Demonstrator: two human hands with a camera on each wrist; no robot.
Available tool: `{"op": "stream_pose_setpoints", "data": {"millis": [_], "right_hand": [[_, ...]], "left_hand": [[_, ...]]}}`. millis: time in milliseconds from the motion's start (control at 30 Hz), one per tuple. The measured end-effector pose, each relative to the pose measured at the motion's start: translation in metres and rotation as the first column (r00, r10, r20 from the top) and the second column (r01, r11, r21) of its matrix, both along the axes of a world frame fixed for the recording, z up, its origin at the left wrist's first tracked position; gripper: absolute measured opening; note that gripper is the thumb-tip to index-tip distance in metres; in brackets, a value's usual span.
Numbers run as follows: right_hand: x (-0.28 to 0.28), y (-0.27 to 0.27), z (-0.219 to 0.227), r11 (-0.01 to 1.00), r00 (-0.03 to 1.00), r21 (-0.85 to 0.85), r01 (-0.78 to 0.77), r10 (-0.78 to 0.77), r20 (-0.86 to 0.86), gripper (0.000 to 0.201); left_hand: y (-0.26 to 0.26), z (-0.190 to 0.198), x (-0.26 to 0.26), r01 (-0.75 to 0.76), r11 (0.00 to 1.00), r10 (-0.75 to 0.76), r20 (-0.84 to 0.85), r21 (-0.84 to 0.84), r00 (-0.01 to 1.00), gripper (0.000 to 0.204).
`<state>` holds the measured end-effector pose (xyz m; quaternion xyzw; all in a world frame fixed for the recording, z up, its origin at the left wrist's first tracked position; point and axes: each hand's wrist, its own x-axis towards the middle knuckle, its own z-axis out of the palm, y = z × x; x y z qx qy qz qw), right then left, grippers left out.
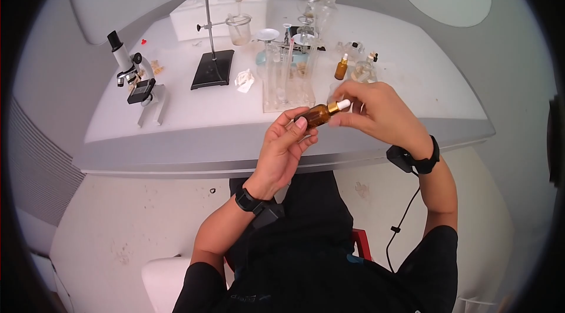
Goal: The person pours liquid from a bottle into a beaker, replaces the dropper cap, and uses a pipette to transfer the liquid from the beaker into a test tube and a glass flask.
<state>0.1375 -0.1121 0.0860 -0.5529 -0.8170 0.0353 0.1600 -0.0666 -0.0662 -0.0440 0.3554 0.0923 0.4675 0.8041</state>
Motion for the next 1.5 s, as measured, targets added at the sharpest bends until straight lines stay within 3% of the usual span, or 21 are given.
{"op": "stream_pose_setpoints", "data": {"millis": [67,100,200,267,333,400,467,533,733,867,1000,1100,1200,1233,1333,1367,1500], "right_hand": [[-0.004,-0.007,0.005,0.991,0.957,0.081,-0.108,0.125,-0.262,0.023],[-0.004,-0.006,0.002,0.991,0.957,0.081,-0.109,0.126,-0.261,0.023],[-0.001,0.002,-0.017,0.982,0.966,0.135,-0.131,0.157,-0.206,0.028],[-0.002,-0.001,-0.018,0.977,0.994,0.186,-0.109,0.106,0.026,0.027],[-0.007,-0.01,-0.015,0.98,0.993,0.169,-0.109,0.114,-0.021,0.026],[-0.01,-0.016,-0.014,0.982,0.99,0.152,-0.109,0.121,-0.069,0.025],[-0.01,-0.019,-0.014,0.97,0.984,0.163,-0.18,0.179,0.024,0.026],[-0.008,-0.021,-0.019,0.979,0.987,0.128,-0.161,0.162,0.001,0.027],[0.001,-0.018,-0.03,0.991,0.983,0.059,-0.118,0.125,-0.134,0.028],[0.001,-0.022,-0.013,0.996,0.985,-0.078,-0.037,0.023,-0.17,0.032],[0.014,-0.003,-0.015,0.997,0.938,-0.029,-0.073,0.058,-0.342,0.026],[0.027,0.012,0.0,0.997,0.852,-0.082,-0.004,-0.04,-0.523,0.016],[0.052,0.044,0.019,0.985,0.755,-0.108,0.133,-0.171,-0.632,0.018],[0.061,0.057,0.028,0.986,0.76,-0.097,0.138,-0.169,-0.628,0.018],[0.089,0.102,0.042,0.984,0.795,-0.068,0.163,-0.172,-0.582,0.022],[0.093,0.119,0.038,0.983,0.824,-0.06,0.174,-0.179,-0.537,0.025],[0.113,0.18,0.023,0.98,0.884,-0.093,0.177,-0.2,-0.423,0.032]], "left_hand": [[0.0,0.0,-0.002,0.01,1.0,-0.01,0.004,-0.002,1.0,0.031],[0.0,0.0,-0.002,0.027,1.0,-0.027,0.004,-0.001,1.0,0.03],[0.003,-0.005,-0.001,-0.007,0.999,0.008,-0.037,0.031,0.999,0.032],[-0.001,-0.007,-0.003,0.009,1.0,-0.009,-0.036,0.014,0.999,0.032],[-0.002,-0.01,-0.005,0.021,1.0,-0.021,-0.033,-0.002,0.999,0.033],[-0.002,-0.013,-0.008,0.157,0.987,-0.158,-0.015,-0.015,0.987,0.032],[-0.003,-0.011,-0.009,0.169,0.985,-0.17,-0.037,-0.016,0.985,0.032],[-0.004,-0.01,-0.008,0.055,0.992,-0.042,-0.115,0.115,0.992,0.03],[-0.001,-0.012,0.002,-0.113,0.931,0.157,-0.103,0.347,0.982,0.034],[0.003,-0.007,0.006,-0.098,0.924,0.133,-0.07,0.37,0.989,0.034],[0.018,-0.005,0.007,0.002,0.928,0.051,-0.131,0.373,0.99,0.041],[0.022,0.0,0.007,0.012,0.909,0.108,-0.263,0.418,0.959,0.057],[0.04,-0.012,-0.003,0.019,0.912,0.115,-0.299,0.41,0.947,0.051],[0.042,-0.013,-0.006,-0.024,0.927,0.154,-0.321,0.373,0.934,0.037],[0.057,-0.038,-0.022,0.058,0.952,0.078,-0.418,0.301,0.905,0.024],[0.058,-0.041,-0.026,0.028,0.953,0.116,-0.449,0.302,0.886,0.018],[0.061,-0.038,-0.031,0.078,0.961,0.069,-0.503,0.265,0.862,0.018]]}}
